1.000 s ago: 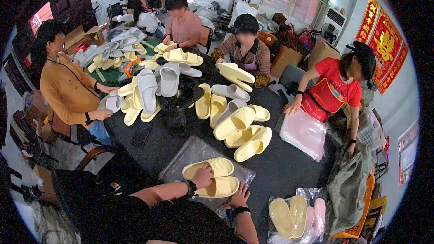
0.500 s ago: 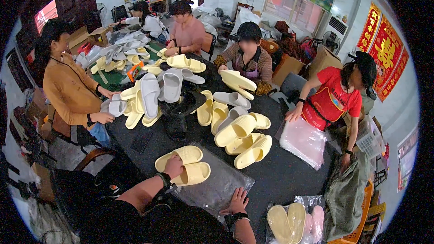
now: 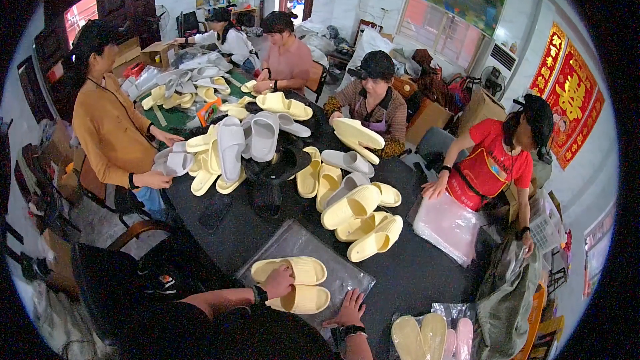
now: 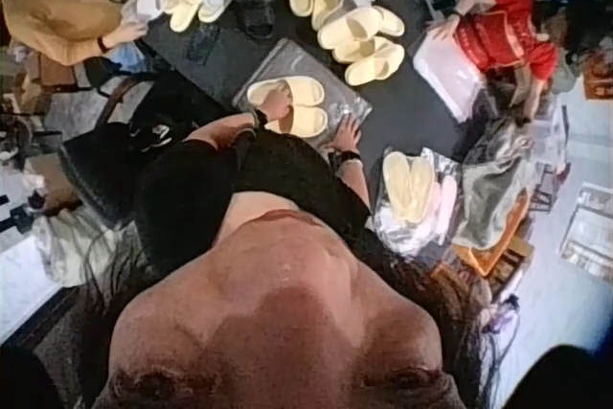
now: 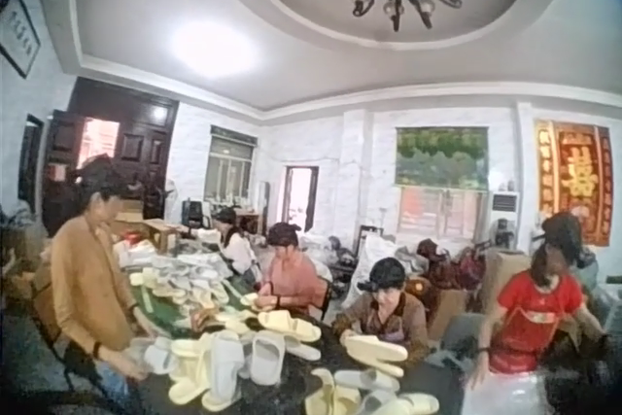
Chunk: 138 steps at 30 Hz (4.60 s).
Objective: The recorder takes footwear from a large bag and packs pairs into individual plastic bags.
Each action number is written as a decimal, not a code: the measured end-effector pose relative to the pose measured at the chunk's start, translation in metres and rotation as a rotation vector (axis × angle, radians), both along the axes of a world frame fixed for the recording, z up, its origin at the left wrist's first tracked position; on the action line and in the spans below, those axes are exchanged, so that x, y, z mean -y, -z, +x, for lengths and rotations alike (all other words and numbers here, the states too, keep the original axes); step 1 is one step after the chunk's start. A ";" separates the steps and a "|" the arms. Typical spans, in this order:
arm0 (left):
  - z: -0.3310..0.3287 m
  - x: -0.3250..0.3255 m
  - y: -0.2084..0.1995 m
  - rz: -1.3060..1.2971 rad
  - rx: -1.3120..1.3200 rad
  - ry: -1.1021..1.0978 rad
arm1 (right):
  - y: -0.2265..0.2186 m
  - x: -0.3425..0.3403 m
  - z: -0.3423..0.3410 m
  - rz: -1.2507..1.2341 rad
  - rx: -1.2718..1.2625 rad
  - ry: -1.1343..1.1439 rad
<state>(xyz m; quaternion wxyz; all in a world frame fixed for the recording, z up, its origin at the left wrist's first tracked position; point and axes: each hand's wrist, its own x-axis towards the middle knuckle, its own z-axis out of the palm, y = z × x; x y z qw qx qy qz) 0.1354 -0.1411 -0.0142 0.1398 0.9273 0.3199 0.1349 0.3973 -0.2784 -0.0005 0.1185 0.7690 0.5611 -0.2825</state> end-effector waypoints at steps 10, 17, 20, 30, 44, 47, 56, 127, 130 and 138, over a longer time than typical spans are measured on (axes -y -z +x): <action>-0.005 0.004 -0.002 -0.058 0.002 -0.022 | -0.020 0.009 -0.016 0.253 0.006 -0.069; -0.006 -0.007 0.006 0.005 -0.001 0.005 | 0.066 0.031 -0.026 0.190 0.005 -0.113; -0.004 -0.011 0.002 -0.052 0.012 0.006 | 0.046 0.024 -0.031 0.159 -0.030 -0.053; -0.009 -0.030 -0.047 0.022 0.048 0.065 | 0.048 0.031 -0.030 0.083 -0.040 -0.027; -0.087 -0.296 -0.258 0.524 0.209 -0.413 | 0.031 0.026 -0.034 0.087 -0.102 -0.002; -0.047 -0.234 -0.217 0.530 0.361 -0.423 | 0.035 0.032 -0.034 0.089 -0.087 0.008; -0.007 -0.036 -0.063 -0.106 -0.003 -0.055 | 0.025 0.032 -0.036 0.056 -0.048 -0.026; -0.015 0.000 -0.038 -0.209 -0.289 -0.041 | -0.265 0.122 0.073 1.375 -0.473 1.012; -0.020 0.001 -0.035 -0.222 -0.275 -0.064 | -0.257 0.111 0.075 1.430 -0.592 0.934; -0.023 0.004 -0.039 -0.241 -0.290 -0.041 | -0.260 0.075 0.046 1.530 -0.727 0.887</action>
